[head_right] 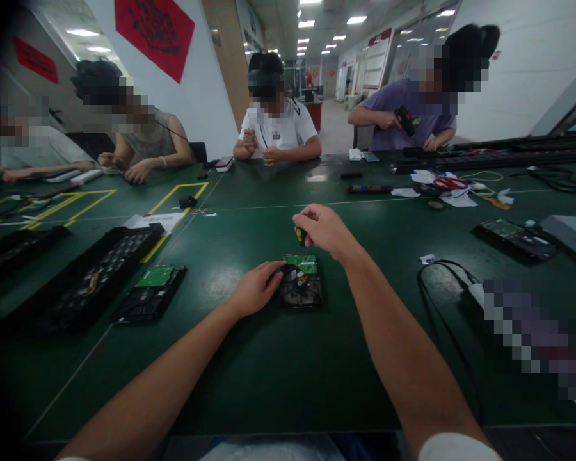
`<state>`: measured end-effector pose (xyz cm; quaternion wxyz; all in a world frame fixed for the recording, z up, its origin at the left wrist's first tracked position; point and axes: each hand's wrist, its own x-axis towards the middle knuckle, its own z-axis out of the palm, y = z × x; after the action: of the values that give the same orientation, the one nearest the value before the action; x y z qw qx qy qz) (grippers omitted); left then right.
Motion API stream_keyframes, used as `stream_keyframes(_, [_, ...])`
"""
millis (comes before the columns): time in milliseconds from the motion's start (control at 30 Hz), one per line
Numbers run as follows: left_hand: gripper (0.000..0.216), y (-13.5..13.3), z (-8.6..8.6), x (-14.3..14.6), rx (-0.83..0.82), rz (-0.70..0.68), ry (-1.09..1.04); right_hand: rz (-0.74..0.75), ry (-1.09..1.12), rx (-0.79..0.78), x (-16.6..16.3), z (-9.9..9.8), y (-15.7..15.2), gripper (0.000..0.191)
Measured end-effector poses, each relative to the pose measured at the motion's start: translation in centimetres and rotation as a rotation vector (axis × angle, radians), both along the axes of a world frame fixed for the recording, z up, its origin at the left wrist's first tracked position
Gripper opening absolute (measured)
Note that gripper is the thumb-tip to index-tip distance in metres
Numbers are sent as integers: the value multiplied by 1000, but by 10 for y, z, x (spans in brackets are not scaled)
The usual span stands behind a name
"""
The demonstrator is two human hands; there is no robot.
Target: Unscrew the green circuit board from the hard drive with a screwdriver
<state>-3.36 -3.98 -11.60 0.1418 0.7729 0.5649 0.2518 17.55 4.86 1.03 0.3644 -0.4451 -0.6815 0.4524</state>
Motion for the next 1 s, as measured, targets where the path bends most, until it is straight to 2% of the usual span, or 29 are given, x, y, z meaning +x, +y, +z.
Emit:
stream_keyframes(200, [42,-1,-1,0,-3,4,-1,161,152,-131,-3,-2,-2,26])
stream_keyframes(367, [42,-1,2,0,-9,3,-5,93,237,-221,0,-3,3,26])
stream_keyframes(600, [43,-1,0,-1,-5,5,-4,12,61,44,6,-2,6,27])
stream_keyframes(733, [43,-1,1,-2,-10,4,0,-64,-30,93,6,0,4,33])
stream_keyframes(867, [42,-1,2,-1,-12,8,-2,-105,-55,0,0,-2,1,29])
stream_keyframes(1000, [42,0,0,-1,-8,5,-1,67,100,-141,-8,-4,-2,25])
